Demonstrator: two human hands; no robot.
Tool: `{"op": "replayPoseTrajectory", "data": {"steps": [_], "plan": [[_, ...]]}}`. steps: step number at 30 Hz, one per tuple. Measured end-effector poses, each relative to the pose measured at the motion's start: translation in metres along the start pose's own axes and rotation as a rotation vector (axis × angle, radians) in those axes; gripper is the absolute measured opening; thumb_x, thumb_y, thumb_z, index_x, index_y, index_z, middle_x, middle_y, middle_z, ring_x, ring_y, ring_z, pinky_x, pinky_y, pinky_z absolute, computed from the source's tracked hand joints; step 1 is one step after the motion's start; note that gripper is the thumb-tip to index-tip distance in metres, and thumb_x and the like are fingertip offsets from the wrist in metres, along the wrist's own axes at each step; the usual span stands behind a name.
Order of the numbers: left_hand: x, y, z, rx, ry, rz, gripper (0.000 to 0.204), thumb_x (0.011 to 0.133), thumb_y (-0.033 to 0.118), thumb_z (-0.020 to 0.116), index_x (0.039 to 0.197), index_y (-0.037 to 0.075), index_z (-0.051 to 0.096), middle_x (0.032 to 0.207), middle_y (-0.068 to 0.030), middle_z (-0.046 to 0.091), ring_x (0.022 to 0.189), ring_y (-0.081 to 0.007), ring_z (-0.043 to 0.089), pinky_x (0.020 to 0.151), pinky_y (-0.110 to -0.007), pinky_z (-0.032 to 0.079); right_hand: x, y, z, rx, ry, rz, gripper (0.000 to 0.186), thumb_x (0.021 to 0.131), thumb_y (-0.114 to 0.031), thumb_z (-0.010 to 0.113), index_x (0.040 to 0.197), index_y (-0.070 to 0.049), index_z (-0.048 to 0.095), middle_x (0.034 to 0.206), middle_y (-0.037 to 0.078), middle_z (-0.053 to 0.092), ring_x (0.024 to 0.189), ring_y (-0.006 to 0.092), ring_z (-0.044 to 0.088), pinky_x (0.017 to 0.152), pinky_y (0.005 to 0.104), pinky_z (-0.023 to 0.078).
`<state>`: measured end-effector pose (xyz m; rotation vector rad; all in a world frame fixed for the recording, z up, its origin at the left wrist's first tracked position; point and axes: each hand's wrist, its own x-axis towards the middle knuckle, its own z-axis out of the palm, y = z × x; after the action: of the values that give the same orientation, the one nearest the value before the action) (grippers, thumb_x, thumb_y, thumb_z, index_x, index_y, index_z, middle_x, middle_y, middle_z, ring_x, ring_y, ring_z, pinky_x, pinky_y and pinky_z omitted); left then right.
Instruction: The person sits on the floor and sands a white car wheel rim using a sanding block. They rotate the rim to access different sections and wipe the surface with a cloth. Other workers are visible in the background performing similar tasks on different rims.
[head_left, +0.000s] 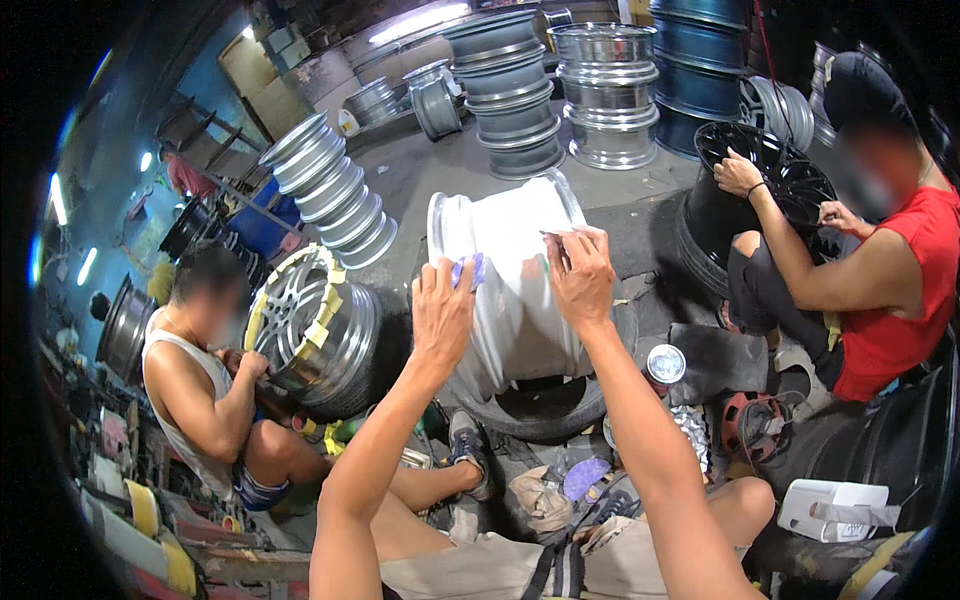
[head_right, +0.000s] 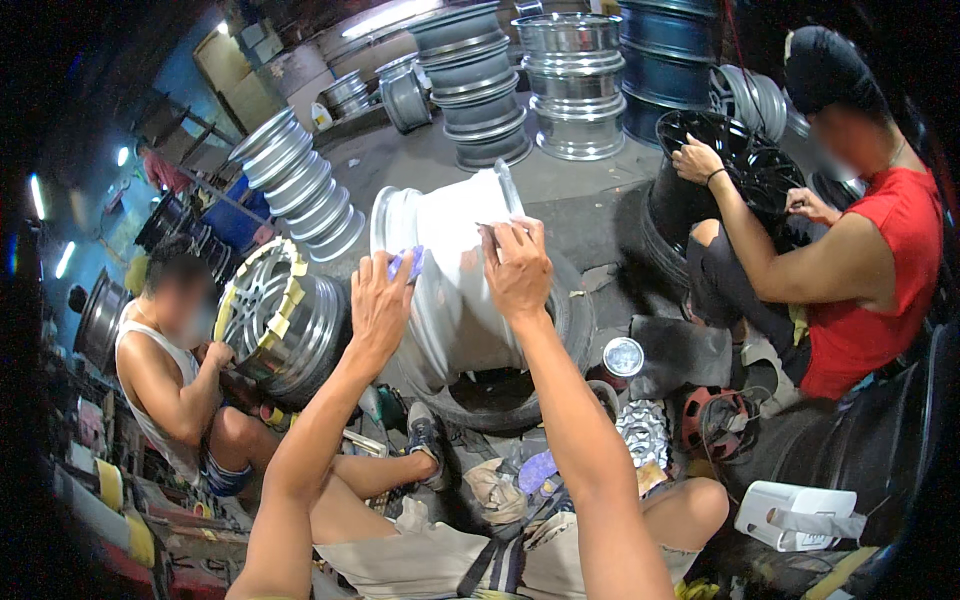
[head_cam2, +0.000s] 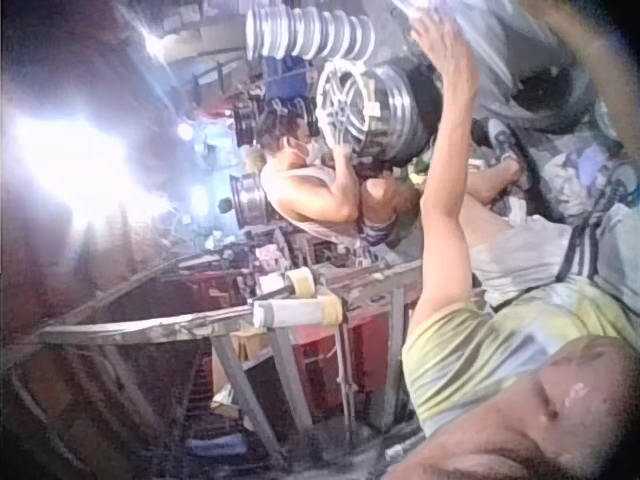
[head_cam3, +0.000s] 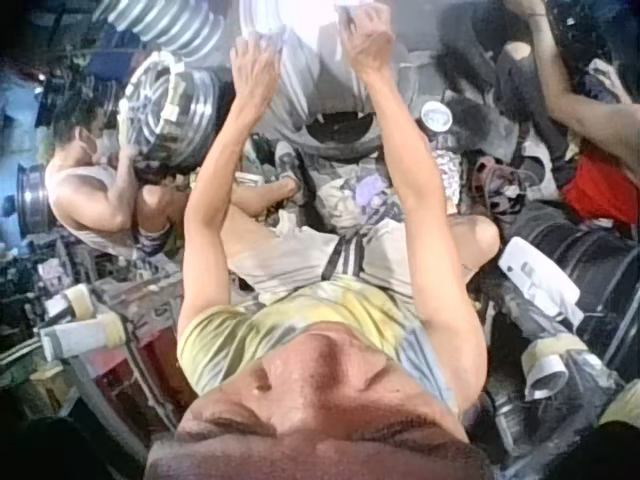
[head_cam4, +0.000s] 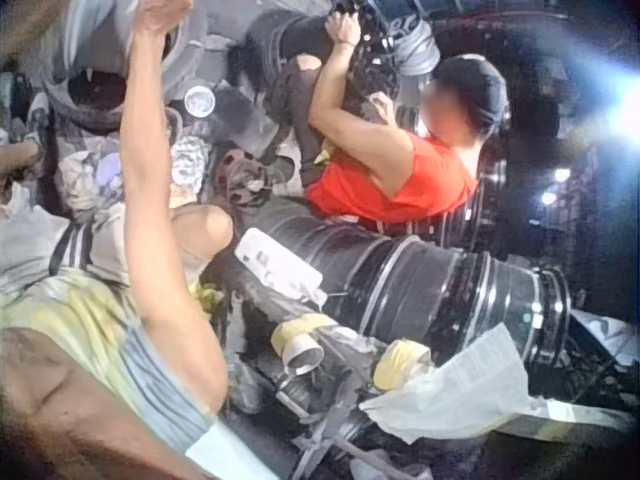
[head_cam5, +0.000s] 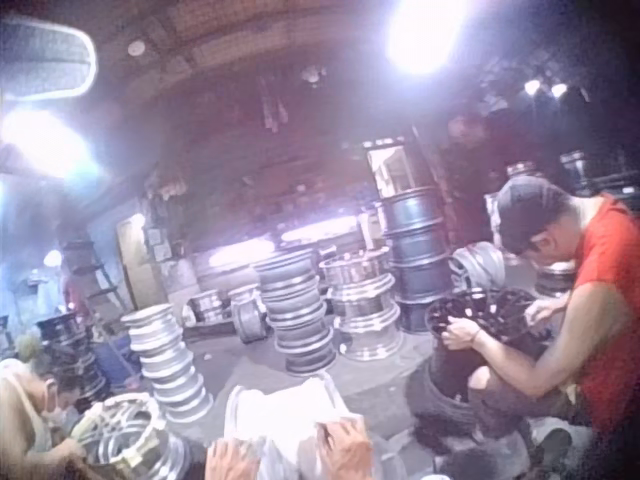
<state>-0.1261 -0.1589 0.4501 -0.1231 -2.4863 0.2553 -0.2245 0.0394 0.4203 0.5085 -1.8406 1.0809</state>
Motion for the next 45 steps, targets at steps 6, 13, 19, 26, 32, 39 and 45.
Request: {"op": "replayPoseTrajectory", "data": {"steps": [6,13,19,26,32,39,45], "plan": [[0.034,-0.012,0.007,0.019,0.006,-0.009,0.05,0.087,0.016,0.073,0.135,0.007,0.061,0.121,-0.0175,0.054,0.112,-0.0338,0.053,0.092,-0.045,0.046,0.0,0.003,0.006,-0.021,-0.021,0.016,0.011,0.094,-0.018,0.074,0.1,-0.008,0.073,0.098,0.008,0.075,0.107,0.0311,0.064,0.085,0.0419,0.055],[0.019,-0.004,-0.007,0.028,-0.019,0.035,0.05,0.086,0.014,0.073,0.134,0.005,0.06,0.12,-0.0198,0.052,0.115,-0.0342,0.053,0.092,-0.045,0.047,0.002,-0.001,0.003,-0.011,-0.003,0.018,0.011,0.095,-0.017,0.072,0.099,-0.008,0.074,0.099,0.008,0.075,0.106,0.03,0.064,0.085,0.0421,0.055],[0.009,-0.002,0.006,0.085,-0.024,0.038,0.044,0.088,0.013,0.071,0.13,0.006,0.064,0.118,-0.0195,0.052,0.112,-0.0344,0.053,0.088,-0.045,0.046,-0.001,0.004,0.0,0.002,-0.016,0.049,0.012,0.096,-0.019,0.071,0.098,-0.007,0.074,0.097,0.008,0.075,0.107,0.0303,0.064,0.086,0.0421,0.054],[0.048,-0.014,0.015,0.079,-0.011,0.064,0.043,0.09,0.012,0.07,0.131,0.008,0.063,0.123,-0.0212,0.052,0.116,-0.0353,0.053,0.092,-0.046,0.045,0.003,-0.002,0.002,0.034,-0.035,0.085,0.017,0.097,-0.019,0.072,0.094,-0.002,0.073,0.095,0.01,0.074,0.1,0.0304,0.064,0.083,0.0429,0.053],[0.008,0.0,-0.001,0.042,-0.076,0.017,0.038,0.087,0.009,0.063,0.124,0.001,0.065,0.119,-0.02,0.055,0.115,-0.0347,0.054,0.093,-0.043,0.047,0.0,0.001,0.003,0.037,-0.015,0.07,0.014,0.095,-0.017,0.072,0.096,-0.004,0.073,0.097,0.011,0.074,0.104,0.0306,0.064,0.084,0.0421,0.054],[0.003,0.026,0.018,0.009,-0.003,-0.184,0.037,0.093,0.012,0.065,0.129,0.006,0.066,0.117,-0.0204,0.053,0.111,-0.0358,0.055,0.089,-0.047,0.046,-0.003,0.005,-0.002,0.052,-0.024,0.085,0.015,0.096,-0.016,0.072,0.099,-0.002,0.075,0.094,0.014,0.072,0.101,0.0299,0.064,0.082,0.041,0.055],[0.041,0.011,0.027,0.048,0.066,-0.287,0.03,0.096,0.017,0.064,0.124,0.006,0.068,0.109,-0.0177,0.056,0.105,-0.0346,0.056,0.087,-0.047,0.044,-0.001,-0.007,0.003,0.08,-0.023,0.075,0.016,0.097,-0.017,0.071,0.099,-0.002,0.075,0.094,0.013,0.073,0.103,0.0296,0.063,0.081,0.0409,0.055]]}}
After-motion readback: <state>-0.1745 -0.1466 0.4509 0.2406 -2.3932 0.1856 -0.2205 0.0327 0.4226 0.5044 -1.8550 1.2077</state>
